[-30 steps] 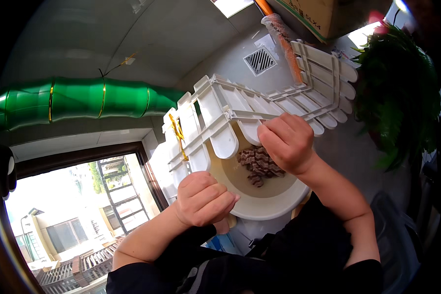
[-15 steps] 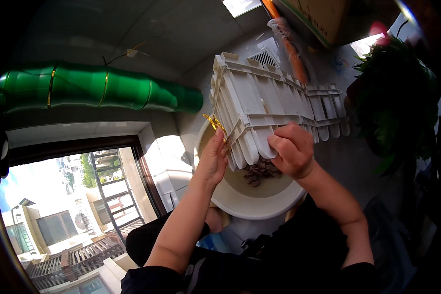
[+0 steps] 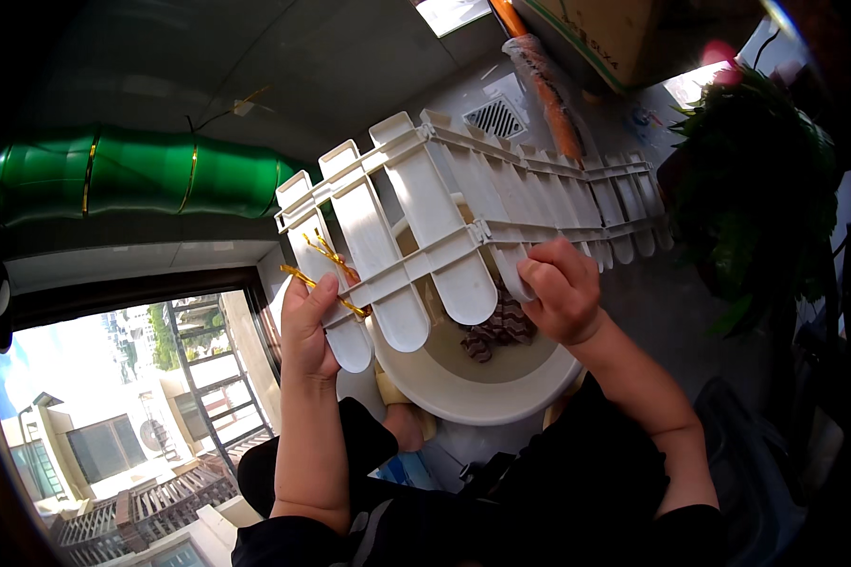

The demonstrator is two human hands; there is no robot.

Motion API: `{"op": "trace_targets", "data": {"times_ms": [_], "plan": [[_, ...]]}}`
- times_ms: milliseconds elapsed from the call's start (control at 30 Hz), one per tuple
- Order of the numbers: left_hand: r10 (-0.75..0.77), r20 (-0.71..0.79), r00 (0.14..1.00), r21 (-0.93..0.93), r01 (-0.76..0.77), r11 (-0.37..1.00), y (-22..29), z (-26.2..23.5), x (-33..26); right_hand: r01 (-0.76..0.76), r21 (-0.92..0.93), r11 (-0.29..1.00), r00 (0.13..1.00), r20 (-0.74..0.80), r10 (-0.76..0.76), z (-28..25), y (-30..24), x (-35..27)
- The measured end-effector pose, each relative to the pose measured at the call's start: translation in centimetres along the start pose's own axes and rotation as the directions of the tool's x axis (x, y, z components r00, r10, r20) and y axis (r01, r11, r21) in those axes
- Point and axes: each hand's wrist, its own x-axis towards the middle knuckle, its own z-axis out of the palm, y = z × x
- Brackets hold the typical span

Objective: The person disassembles sections of a white plastic decorative fence by hand, pulling the pieces apart and placing them into a white plastic tub.

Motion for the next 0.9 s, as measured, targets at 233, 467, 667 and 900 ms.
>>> {"op": "trace_targets", "data": {"times_ms": [233, 467, 667, 900], "plan": [[0.072, -0.023, 0.997, 0.182, -0.067, 0.981, 1.1, -0.2, -0.3, -0.072, 0.015, 0.997, 0.992, 0.108, 0.07, -0.4, 0.2, -0.3], [0.092, 0.0, 0.996, 0.349, -0.086, 0.933, 1.6, -0.9, -0.5, -0.361, 0.055, 0.931, 0.8, 0.531, 0.279, -4.0, 3.0, 3.8], [0.056, 0.127, 0.99, 0.343, -0.097, 0.935, 1.8, -1.3, -0.8, -0.297, 0.1, 0.95, 0.924, 0.282, 0.259, 1.2, 6.3, 8.1], [-0.047, 0.034, 0.998, 0.488, 0.024, 0.872, 2.4, -3.3, -0.9, -0.508, -0.042, 0.86, 0.494, 0.804, 0.331, 0.8, 4.8, 11.7]]}}
